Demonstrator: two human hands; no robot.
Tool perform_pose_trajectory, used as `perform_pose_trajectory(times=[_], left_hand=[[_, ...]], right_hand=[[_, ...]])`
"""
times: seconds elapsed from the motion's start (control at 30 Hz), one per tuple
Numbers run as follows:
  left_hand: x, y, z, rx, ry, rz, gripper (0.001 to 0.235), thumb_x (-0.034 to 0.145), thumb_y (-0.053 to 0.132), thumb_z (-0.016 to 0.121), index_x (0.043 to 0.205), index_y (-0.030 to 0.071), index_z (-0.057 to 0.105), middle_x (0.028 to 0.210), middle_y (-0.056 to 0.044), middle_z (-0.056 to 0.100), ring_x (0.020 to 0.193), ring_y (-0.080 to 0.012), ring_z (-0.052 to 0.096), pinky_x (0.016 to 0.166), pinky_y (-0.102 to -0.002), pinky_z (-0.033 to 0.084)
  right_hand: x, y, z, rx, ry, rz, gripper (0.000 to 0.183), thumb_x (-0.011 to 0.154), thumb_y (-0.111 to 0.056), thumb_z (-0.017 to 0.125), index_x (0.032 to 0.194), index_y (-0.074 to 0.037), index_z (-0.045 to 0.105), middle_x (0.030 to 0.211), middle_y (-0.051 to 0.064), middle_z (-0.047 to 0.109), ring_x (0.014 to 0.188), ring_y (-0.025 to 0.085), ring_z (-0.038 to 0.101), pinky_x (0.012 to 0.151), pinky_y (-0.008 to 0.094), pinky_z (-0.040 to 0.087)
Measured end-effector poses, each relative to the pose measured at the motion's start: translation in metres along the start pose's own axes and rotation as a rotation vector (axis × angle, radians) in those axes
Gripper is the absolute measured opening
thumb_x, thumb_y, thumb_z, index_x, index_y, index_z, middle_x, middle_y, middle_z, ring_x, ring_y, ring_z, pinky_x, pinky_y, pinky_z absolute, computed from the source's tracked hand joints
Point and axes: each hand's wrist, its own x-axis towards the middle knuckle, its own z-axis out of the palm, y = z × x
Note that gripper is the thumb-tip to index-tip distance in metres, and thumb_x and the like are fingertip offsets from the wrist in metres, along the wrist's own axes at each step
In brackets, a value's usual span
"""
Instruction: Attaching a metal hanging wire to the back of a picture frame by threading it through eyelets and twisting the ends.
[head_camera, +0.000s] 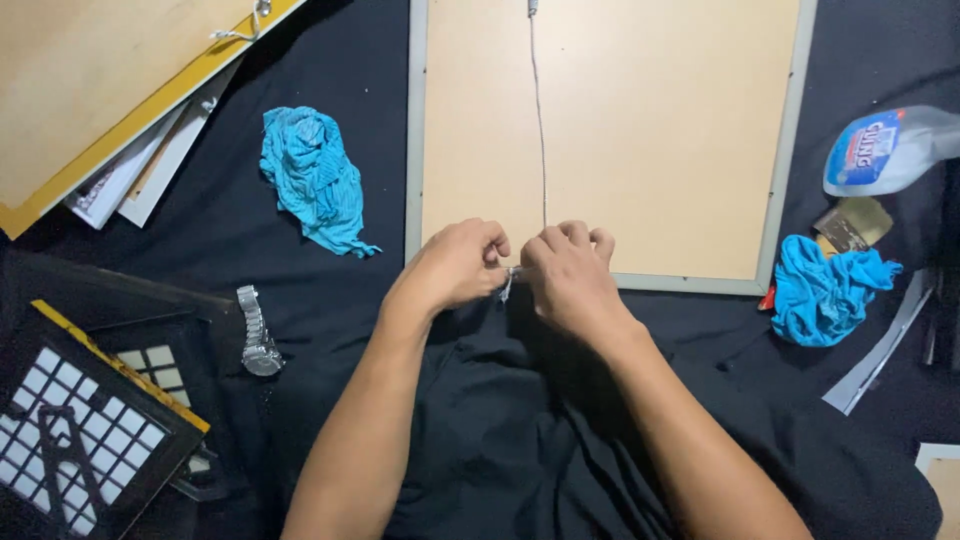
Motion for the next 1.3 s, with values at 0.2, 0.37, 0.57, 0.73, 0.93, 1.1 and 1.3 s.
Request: perform_pose_trajectory(times=[0.2, 0.37, 0.57, 0.73, 0.93, 1.1, 1.3], left_hand=[[0.012, -0.013, 0.025, 0.078, 0.013, 0.005, 0.027, 0.083, 0.018, 0.060, 0.104, 0.008, 0.075, 0.093, -0.018, 0.073, 0.099, -0.0418, 0.071, 0.083, -0.049, 0.056], [0.013, -0.028, 0.017, 0.104, 0.095, -0.097, 0.023, 0.089, 0.021, 0.062, 0.101, 0.006, 0.074, 0.088, -0.020, 0.072, 0.094, -0.0404, 0.072, 0.077, -0.048, 0.056], [0.002, -0.021, 0.010, 0.067, 0.051, -0.150, 0.017, 0.086, 0.024, 0.064, 0.086, 0.009, 0.071, 0.083, -0.019, 0.072, 0.092, -0.0399, 0.072, 0.075, -0.047, 0.055], [0.001, -0.013, 0.011, 0.110, -0.007, -0.179, 0.020, 0.085, 0.027, 0.065, 0.088, 0.011, 0.074, 0.088, -0.019, 0.074, 0.097, -0.0412, 0.071, 0.079, -0.049, 0.055], [0.004, -0.009, 0.012, 0.034, -0.008, -0.196, 0.022, 0.086, 0.022, 0.065, 0.095, 0.005, 0.076, 0.088, -0.019, 0.073, 0.095, -0.0399, 0.071, 0.081, -0.048, 0.055], [0.000, -0.004, 0.010, 0.077, -0.036, -0.195, 0.019, 0.085, 0.015, 0.062, 0.090, 0.002, 0.075, 0.083, -0.020, 0.073, 0.091, -0.0414, 0.072, 0.078, -0.048, 0.055], [-0.011, 0.002, 0.013, 0.112, -0.018, -0.268, 0.036, 0.086, 0.030, 0.062, 0.089, -0.003, 0.077, 0.084, -0.025, 0.074, 0.092, -0.0425, 0.072, 0.080, -0.051, 0.054]], right_hand=[[0.003, -0.005, -0.010, 0.602, 0.100, 0.052, 0.017, 0.100, -0.028, 0.060, 0.112, -0.019, 0.068, 0.102, 0.005, 0.072, 0.105, 0.029, 0.064, 0.087, 0.044, 0.051], [0.003, 0.009, -0.003, 0.731, 0.350, 0.047, 0.024, 0.093, -0.007, 0.059, 0.114, -0.010, 0.067, 0.110, 0.016, 0.057, 0.089, 0.035, 0.068, 0.074, 0.042, 0.057], [0.009, 0.012, 0.017, 0.665, 0.154, 0.183, 0.015, 0.087, -0.019, 0.071, 0.099, -0.013, 0.078, 0.084, 0.010, 0.068, 0.082, 0.029, 0.070, 0.077, 0.039, 0.055], [0.011, 0.010, 0.026, 0.563, 0.124, 0.165, 0.015, 0.086, -0.024, 0.073, 0.097, -0.015, 0.077, 0.084, 0.009, 0.067, 0.088, 0.031, 0.068, 0.082, 0.041, 0.054], [0.010, 0.009, 0.029, 0.508, 0.097, 0.084, 0.014, 0.086, -0.022, 0.073, 0.097, -0.014, 0.078, 0.087, 0.009, 0.069, 0.094, 0.031, 0.066, 0.089, 0.041, 0.052], [0.010, 0.010, 0.036, 0.471, 0.113, 0.066, 0.015, 0.085, -0.024, 0.073, 0.098, -0.017, 0.078, 0.087, 0.005, 0.069, 0.095, 0.028, 0.065, 0.090, 0.040, 0.051], [0.009, 0.006, 0.021, 0.514, 0.034, 0.123, 0.016, 0.088, -0.028, 0.069, 0.094, -0.015, 0.077, 0.086, 0.008, 0.071, 0.093, 0.029, 0.067, 0.087, 0.040, 0.052]])
